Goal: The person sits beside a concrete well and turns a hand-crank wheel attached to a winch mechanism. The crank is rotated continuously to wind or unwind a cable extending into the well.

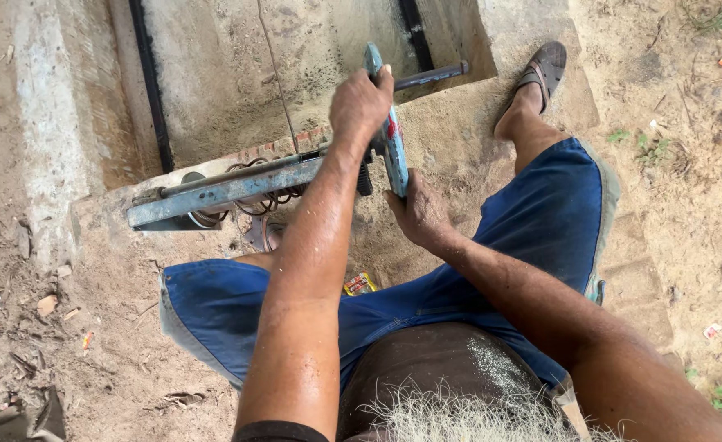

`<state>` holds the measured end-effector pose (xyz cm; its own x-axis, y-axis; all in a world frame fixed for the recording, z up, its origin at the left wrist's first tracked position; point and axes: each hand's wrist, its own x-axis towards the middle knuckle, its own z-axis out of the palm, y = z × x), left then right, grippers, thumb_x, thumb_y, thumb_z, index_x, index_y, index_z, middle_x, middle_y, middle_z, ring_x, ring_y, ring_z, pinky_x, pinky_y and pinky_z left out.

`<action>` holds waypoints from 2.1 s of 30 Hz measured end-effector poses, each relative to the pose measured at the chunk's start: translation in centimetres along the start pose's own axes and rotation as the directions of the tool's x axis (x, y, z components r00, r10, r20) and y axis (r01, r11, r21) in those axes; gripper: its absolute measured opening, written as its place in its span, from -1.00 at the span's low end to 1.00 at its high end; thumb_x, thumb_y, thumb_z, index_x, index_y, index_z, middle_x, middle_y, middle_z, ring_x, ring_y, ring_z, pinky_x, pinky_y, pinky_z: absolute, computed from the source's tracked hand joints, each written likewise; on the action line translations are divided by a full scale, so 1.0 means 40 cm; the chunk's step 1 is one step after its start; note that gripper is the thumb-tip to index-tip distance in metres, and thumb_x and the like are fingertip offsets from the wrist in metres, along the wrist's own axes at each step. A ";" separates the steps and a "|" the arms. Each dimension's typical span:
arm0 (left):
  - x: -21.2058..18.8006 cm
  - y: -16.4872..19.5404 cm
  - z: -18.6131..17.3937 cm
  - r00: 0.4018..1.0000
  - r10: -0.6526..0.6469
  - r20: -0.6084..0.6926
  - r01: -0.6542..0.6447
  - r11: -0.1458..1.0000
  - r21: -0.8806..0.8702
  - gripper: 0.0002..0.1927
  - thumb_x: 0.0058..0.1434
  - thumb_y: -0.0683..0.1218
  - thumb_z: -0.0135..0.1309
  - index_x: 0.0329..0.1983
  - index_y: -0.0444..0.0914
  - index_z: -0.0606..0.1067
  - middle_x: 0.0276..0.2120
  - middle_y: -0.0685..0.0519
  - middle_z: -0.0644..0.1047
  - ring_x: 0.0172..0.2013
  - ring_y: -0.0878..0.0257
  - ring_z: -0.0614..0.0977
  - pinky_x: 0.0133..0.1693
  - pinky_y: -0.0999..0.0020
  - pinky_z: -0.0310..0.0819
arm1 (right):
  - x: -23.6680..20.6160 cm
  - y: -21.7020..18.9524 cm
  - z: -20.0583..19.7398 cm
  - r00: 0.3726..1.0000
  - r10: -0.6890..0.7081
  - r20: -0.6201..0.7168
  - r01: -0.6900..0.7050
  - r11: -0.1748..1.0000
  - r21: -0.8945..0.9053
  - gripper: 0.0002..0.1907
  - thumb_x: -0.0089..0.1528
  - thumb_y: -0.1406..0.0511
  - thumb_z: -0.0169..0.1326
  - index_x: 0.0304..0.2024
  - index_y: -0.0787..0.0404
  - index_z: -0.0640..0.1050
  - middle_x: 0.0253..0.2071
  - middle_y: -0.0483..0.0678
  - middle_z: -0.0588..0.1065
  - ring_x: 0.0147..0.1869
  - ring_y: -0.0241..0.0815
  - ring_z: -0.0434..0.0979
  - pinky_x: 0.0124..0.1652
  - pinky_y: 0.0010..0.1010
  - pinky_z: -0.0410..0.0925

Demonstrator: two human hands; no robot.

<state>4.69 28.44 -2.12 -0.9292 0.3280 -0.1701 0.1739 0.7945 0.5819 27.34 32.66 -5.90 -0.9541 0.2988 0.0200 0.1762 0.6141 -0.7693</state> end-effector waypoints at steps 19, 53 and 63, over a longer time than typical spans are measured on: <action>-0.246 -0.035 0.104 0.997 0.071 0.005 -0.071 0.997 0.029 -0.42 0.52 0.24 -0.40 0.11 -0.34 0.35 -0.69 0.22 0.38 -0.81 0.41 0.38 -0.86 0.42 0.33 | 0.155 -0.045 -0.270 0.959 -0.031 0.283 0.123 0.942 -0.313 -0.69 0.35 0.19 -0.02 0.01 0.16 0.64 -0.22 0.13 0.63 -0.24 0.04 0.66 -0.23 -0.08 0.51; -0.057 -0.085 0.014 0.980 0.089 -0.180 -0.155 0.907 -0.392 -0.43 0.48 0.26 -0.25 0.16 -0.29 0.41 -0.37 0.11 0.52 -0.52 0.38 0.55 -0.58 0.40 0.55 | 0.055 0.025 -0.024 0.949 0.101 0.297 -0.127 0.990 0.068 -0.60 0.39 0.11 0.04 0.01 0.29 0.32 -0.32 0.20 0.53 -0.30 0.09 0.60 -0.33 0.00 0.49; -0.010 -0.008 0.018 0.999 0.023 0.049 -0.013 0.981 -0.194 -0.50 0.45 0.24 -0.14 0.00 -0.30 0.38 -0.58 0.24 0.45 -0.73 0.44 0.38 -0.76 0.49 0.31 | -0.025 0.166 0.040 0.914 0.052 0.404 -0.078 0.996 0.050 -0.61 0.34 0.18 0.08 0.08 0.31 0.40 -0.21 0.21 0.57 -0.10 0.10 0.63 -0.11 -0.01 0.50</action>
<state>5.27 28.43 -2.81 -0.9079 0.3707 -0.1958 0.1193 0.6762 0.7270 29.07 35.29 -12.06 -0.9602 0.0098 -0.2790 0.2379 0.5517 -0.7994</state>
